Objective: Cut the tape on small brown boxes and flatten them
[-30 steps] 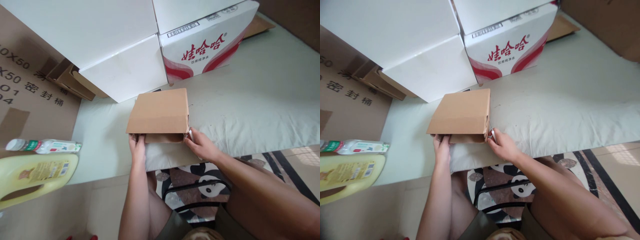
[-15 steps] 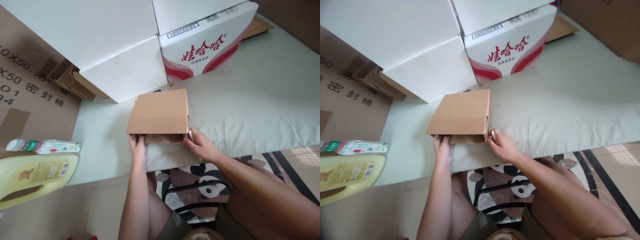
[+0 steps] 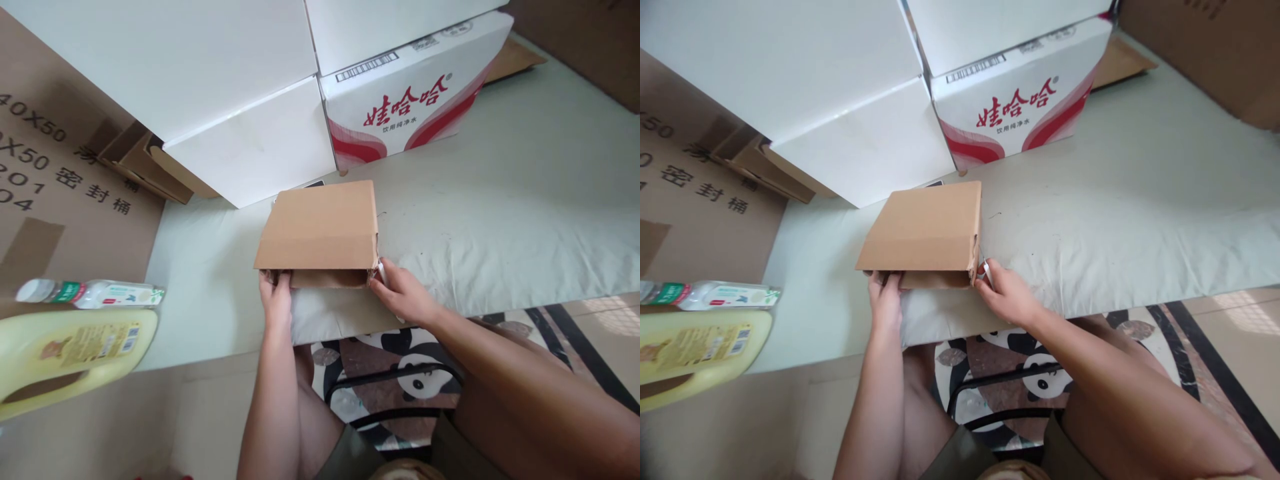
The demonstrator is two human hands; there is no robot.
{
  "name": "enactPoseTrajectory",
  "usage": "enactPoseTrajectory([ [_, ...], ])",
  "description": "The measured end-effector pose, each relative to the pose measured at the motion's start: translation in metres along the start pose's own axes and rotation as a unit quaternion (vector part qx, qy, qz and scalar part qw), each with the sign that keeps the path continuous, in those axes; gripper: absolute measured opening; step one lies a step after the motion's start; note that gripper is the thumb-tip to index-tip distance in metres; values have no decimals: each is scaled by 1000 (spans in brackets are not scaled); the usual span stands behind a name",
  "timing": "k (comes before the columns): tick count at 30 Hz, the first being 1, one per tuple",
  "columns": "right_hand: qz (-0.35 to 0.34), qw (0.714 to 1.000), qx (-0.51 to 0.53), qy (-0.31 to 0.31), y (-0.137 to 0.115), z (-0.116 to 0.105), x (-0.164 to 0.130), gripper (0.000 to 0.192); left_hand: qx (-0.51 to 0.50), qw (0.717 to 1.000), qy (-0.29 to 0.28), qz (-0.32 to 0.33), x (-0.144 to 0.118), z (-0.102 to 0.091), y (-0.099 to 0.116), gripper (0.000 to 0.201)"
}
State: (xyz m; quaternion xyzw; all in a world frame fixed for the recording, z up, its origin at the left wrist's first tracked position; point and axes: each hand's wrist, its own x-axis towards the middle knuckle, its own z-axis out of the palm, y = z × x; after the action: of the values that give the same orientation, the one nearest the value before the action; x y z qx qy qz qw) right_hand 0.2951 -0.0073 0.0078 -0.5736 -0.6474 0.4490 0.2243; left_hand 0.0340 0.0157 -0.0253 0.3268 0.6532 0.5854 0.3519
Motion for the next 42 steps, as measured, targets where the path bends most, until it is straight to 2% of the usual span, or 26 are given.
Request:
enactPoseTrajectory([
  [19,-3,1000,-8,3,0,-1,-1,21,3,1000,-4,26,0,-1,-3,49],
  [32,1,1000,-8,-14,3,-2,-2,25,2,997,-39,72,0,0,-4,43],
  [42,-15,1000,-17,-2,6,-1,-1,19,-2,1000,-19,22,-4,0,-1,47],
])
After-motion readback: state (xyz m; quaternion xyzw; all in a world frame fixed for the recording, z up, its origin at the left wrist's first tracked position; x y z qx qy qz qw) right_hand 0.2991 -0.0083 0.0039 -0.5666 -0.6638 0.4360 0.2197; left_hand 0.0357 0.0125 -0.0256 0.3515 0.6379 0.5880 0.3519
